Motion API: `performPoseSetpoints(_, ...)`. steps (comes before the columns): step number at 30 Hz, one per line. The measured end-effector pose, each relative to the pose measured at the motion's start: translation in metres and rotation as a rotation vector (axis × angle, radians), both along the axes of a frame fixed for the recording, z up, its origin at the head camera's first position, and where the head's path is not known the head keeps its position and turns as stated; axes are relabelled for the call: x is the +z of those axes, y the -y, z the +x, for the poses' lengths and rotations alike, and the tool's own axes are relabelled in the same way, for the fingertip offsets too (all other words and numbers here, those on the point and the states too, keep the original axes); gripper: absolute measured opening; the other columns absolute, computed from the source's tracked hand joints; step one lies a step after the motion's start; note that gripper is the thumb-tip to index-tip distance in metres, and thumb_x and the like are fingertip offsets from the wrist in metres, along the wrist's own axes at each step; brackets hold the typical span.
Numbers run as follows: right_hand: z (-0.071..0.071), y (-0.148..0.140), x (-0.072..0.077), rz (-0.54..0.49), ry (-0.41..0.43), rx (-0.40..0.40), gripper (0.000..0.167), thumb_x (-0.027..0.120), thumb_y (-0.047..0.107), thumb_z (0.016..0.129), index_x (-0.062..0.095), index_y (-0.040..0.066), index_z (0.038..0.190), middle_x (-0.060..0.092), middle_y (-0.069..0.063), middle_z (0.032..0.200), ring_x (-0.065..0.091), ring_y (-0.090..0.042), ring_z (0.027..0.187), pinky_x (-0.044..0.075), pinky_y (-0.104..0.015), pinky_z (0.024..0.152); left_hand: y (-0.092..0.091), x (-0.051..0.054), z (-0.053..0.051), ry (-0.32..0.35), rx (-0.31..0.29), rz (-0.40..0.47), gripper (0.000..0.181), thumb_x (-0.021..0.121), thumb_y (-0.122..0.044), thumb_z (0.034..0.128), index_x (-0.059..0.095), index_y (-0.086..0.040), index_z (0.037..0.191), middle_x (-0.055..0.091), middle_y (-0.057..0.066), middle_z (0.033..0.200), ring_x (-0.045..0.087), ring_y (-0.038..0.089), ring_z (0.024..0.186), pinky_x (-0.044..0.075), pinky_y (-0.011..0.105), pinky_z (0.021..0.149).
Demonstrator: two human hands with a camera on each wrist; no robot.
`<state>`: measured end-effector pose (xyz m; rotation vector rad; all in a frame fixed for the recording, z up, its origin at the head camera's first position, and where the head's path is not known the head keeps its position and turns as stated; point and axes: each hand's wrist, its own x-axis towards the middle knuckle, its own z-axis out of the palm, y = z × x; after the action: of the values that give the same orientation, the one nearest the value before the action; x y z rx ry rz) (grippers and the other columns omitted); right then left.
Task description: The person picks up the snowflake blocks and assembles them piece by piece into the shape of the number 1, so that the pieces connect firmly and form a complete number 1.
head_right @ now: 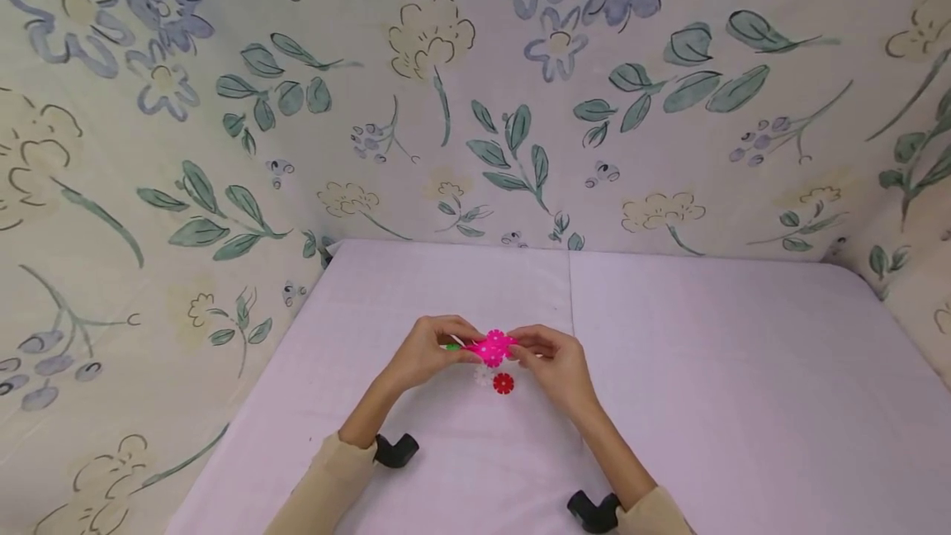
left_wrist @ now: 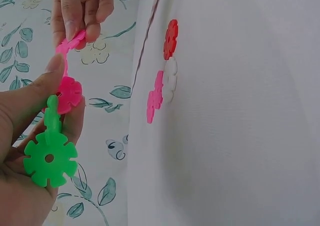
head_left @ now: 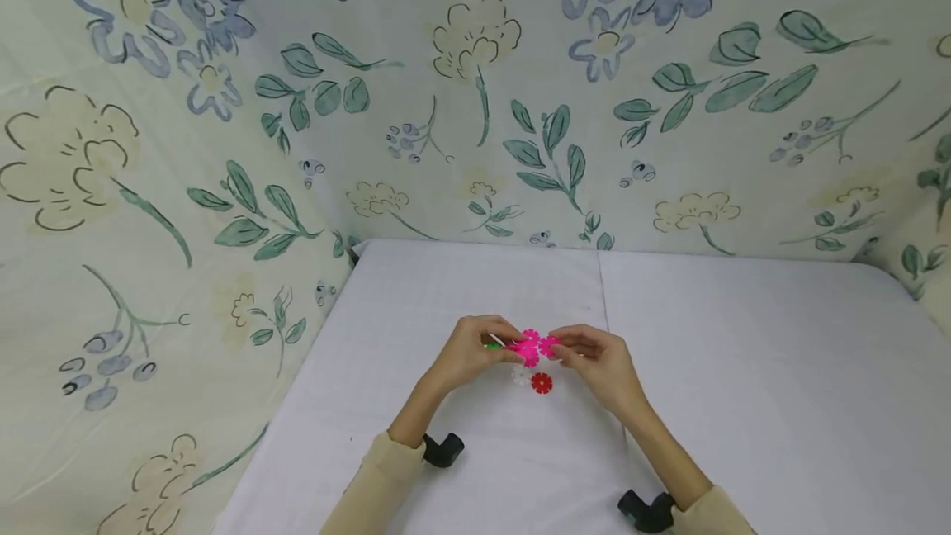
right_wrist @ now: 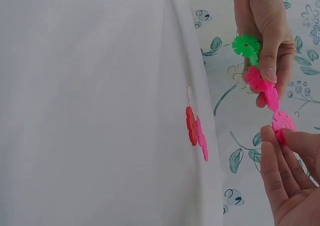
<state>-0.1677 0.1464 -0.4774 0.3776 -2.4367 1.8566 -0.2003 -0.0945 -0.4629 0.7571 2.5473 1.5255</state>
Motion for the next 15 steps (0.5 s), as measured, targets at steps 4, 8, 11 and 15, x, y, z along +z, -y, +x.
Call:
performPoseSetpoints(4, 0.001, -0.0022, -0.0007, 0.023, -0.022, -0.013, 0.022, 0.077, 0.009, 0.093, 0.075, 0.004, 0.114, 0.078, -0.017, 0.105, 0.076, -0.013, 0.089, 0.061, -0.02, 0.076, -0.0015, 0.0002, 0.0001, -0.01, -0.01, 0.003, 0.023, 0.087, -0.013, 0.0832, 0.082, -0.011, 0.106, 0.079, 0.001, 0.104, 0.067, 0.014, 0.095, 0.056, 0.023, 0.079)
performPoseSetpoints(8, 0.0018, -0.0043, -0.0025, 0.028, -0.04, -0.017, 0.021, 0.078, 0.009, 0.092, 0.075, 0.004, 0.112, 0.078, -0.016, 0.103, 0.075, -0.011, 0.088, 0.061, -0.019, 0.076, -0.003, -0.0002, 0.0005, -0.015, -0.021, 0.007, 0.024, 0.087, -0.014, 0.0829, 0.083, -0.011, 0.106, 0.079, 0.001, 0.104, 0.068, 0.016, 0.095, 0.056, 0.023, 0.079)
performPoseSetpoints(11, 0.0023, -0.0054, -0.0039, 0.003, -0.044, 0.009, 0.021, 0.078, 0.008, 0.092, 0.074, 0.003, 0.113, 0.077, -0.018, 0.103, 0.075, -0.009, 0.088, 0.061, -0.02, 0.077, -0.0043, -0.0004, 0.0014, -0.01, -0.023, 0.009, 0.025, 0.088, -0.017, 0.0826, 0.083, -0.011, 0.106, 0.079, 0.001, 0.104, 0.068, 0.016, 0.095, 0.056, 0.024, 0.078)
performPoseSetpoints(15, 0.0032, -0.0045, -0.0047, -0.032, -0.051, 0.027, 0.021, 0.077, 0.006, 0.092, 0.073, 0.002, 0.113, 0.077, -0.019, 0.104, 0.075, -0.008, 0.087, 0.061, -0.021, 0.077, -0.005, 0.0003, 0.0032, 0.005, -0.026, 0.006, 0.025, 0.088, -0.018, 0.0828, 0.083, -0.012, 0.107, 0.079, 0.001, 0.103, 0.067, 0.012, 0.093, 0.056, 0.024, 0.078)
